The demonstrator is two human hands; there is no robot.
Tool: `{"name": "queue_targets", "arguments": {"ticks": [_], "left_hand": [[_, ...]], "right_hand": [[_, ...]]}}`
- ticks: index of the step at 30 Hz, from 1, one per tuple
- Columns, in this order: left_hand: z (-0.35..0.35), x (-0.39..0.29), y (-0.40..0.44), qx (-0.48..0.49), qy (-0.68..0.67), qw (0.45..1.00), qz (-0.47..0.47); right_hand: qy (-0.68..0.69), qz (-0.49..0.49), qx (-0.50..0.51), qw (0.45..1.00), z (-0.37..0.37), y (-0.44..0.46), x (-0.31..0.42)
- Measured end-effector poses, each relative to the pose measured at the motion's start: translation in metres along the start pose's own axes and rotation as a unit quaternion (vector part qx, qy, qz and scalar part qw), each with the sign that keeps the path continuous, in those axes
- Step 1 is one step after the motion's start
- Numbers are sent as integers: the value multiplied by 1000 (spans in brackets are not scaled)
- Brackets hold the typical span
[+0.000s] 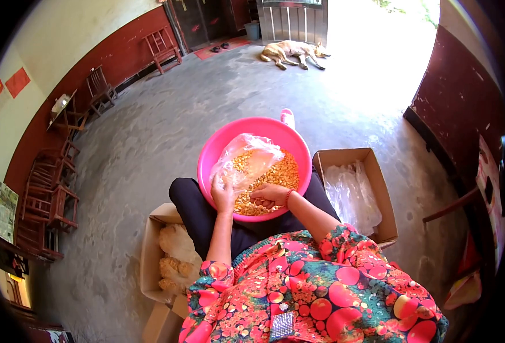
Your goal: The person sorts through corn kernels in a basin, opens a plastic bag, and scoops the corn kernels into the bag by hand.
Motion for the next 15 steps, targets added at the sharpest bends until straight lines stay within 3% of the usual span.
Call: {"name": "queue_targets", "arguments": {"ticks": [4, 6, 8, 11, 12, 13, 14, 15], "left_hand": [[1, 0, 2, -14, -4, 1000, -17], [2, 1, 2, -12, 13, 1000, 18], [2, -2, 0, -10, 30, 998, 54], [2, -5, -1, 7, -4, 1000, -15], [2, -4, -1, 10, -9, 1000, -17], [2, -5, -1, 13, -14, 1000, -19], [3, -4, -1, 12, -13, 1000, -20], [3, -3, -1, 10, -25, 1000, -15]], "right_hand": [[99, -29, 38, 994, 6, 1, 0], [144, -98, 18, 985, 7, 6, 12], [177, -147, -82, 970, 11, 5, 34], [192, -195, -78, 959, -12, 35, 39], [-142, -405, -163, 889, -15, 30, 55], [-453, -547, -220, 669, -7, 22, 66], [-452, -547, -219, 670, -9, 24, 69], [-403, -483, -192, 754, -11, 29, 72]]}}
Point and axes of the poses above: each hand's wrist, its own y-axis towards the middle knuckle, its own z-axis out of the palm, x = y × z, the point moved 3 cm from there along y, towards the middle knuckle, and after that the axes turned 9 degrees about -z, right-handed, at the moved point
